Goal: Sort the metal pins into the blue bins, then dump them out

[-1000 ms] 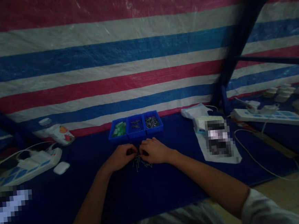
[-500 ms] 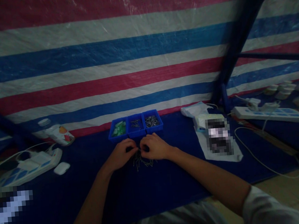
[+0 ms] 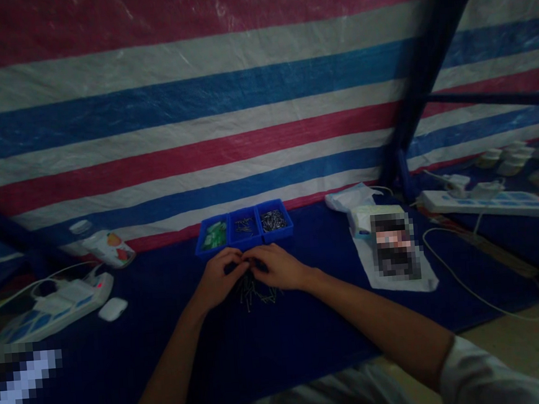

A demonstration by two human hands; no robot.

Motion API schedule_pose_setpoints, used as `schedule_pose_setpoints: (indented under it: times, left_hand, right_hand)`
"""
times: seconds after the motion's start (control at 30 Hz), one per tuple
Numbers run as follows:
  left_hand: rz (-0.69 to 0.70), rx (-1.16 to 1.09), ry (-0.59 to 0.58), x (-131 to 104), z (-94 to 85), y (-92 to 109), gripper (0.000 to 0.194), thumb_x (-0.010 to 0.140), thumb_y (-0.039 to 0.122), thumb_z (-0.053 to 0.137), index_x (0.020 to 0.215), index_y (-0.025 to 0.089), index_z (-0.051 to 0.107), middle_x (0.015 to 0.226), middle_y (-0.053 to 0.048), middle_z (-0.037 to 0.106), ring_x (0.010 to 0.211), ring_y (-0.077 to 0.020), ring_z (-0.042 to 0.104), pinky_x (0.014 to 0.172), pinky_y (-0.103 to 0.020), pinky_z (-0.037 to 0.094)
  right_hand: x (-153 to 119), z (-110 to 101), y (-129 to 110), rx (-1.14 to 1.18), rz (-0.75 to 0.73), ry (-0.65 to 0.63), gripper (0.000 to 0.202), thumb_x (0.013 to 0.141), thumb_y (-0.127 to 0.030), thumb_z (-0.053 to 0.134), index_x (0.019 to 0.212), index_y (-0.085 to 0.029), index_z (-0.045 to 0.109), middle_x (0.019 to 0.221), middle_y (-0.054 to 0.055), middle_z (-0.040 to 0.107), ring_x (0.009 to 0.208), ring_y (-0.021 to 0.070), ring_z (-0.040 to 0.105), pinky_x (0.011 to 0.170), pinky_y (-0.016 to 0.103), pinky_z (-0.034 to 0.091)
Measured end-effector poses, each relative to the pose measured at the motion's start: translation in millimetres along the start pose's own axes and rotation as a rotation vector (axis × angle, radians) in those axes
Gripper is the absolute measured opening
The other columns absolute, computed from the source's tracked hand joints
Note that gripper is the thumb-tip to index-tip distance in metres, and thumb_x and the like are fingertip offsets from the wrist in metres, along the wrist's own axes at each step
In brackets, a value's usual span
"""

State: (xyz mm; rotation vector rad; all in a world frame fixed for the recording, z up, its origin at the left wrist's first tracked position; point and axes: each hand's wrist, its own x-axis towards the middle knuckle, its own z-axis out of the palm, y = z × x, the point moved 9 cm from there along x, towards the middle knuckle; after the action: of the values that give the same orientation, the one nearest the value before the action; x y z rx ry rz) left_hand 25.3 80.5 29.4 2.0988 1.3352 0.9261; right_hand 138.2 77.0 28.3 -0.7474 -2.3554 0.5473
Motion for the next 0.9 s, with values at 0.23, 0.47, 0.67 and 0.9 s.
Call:
schedule_pose_setpoints:
  times: [0.23, 0.47, 0.67, 0.9]
  left_hand:
    - [-0.049, 0.049, 0.151, 1.3, -17.9, -10.7, 0.023, 0.086, 0.041, 0.059, 0.085, 0.020, 0.067, 0.098, -0.006, 0.067, 0.095, -0.0214, 0.061, 0.083, -0.034, 0.046]
    - [-0.112, 0.102, 0.184, 1.0, -23.8, -22.4, 0.023, 0.086, 0.041, 0.057, 0.087, 0.021, 0.067, 0.097, -0.004, 0.069, 0.092, -0.0209, 0.061, 0.077, -0.032, 0.045]
    - [-0.134, 0.123, 0.172, 1.2, -21.6, -26.6, 0.022, 0.086, 0.039, 0.058, 0.087, 0.020, 0.068, 0.095, -0.005, 0.069, 0.090, -0.0209, 0.062, 0.079, -0.033, 0.046]
    - [-0.140, 0.150, 0.007, 0.1, -7.3, -22.5, 0.021, 0.085, 0.036, 0.056, 0.087, 0.020, 0.070, 0.092, -0.004, 0.069, 0.085, -0.0201, 0.063, 0.078, -0.033, 0.046]
  right_hand:
    - [4.7, -9.6, 34.1, 0.523, 0.278, 0.218, 0.017, 0.085, -0.021, 0.061, 0.099, -0.019, 0.070, 0.093, 0.003, 0.072, 0.076, 0.0125, 0.061, 0.073, 0.027, 0.047]
    - [-5.3, 5.7, 69.2, 0.799, 0.653, 0.197, 0.032, 0.088, -0.034, 0.058, 0.061, -0.016, 0.057, 0.050, -0.004, 0.050, 0.045, 0.0069, 0.039, 0.046, 0.021, 0.029]
    - [-2.9, 12.8, 70.8, 0.950, 0.670, 0.237, 0.024, 0.090, -0.039, 0.055, 0.087, -0.016, 0.062, 0.068, 0.001, 0.063, 0.044, 0.0060, 0.044, 0.043, 0.021, 0.031]
    - [3.3, 0.1, 46.2, 0.200, 0.350, 0.069, 0.018, 0.085, -0.023, 0.059, 0.099, -0.018, 0.070, 0.088, 0.005, 0.071, 0.073, 0.0137, 0.061, 0.072, 0.029, 0.047]
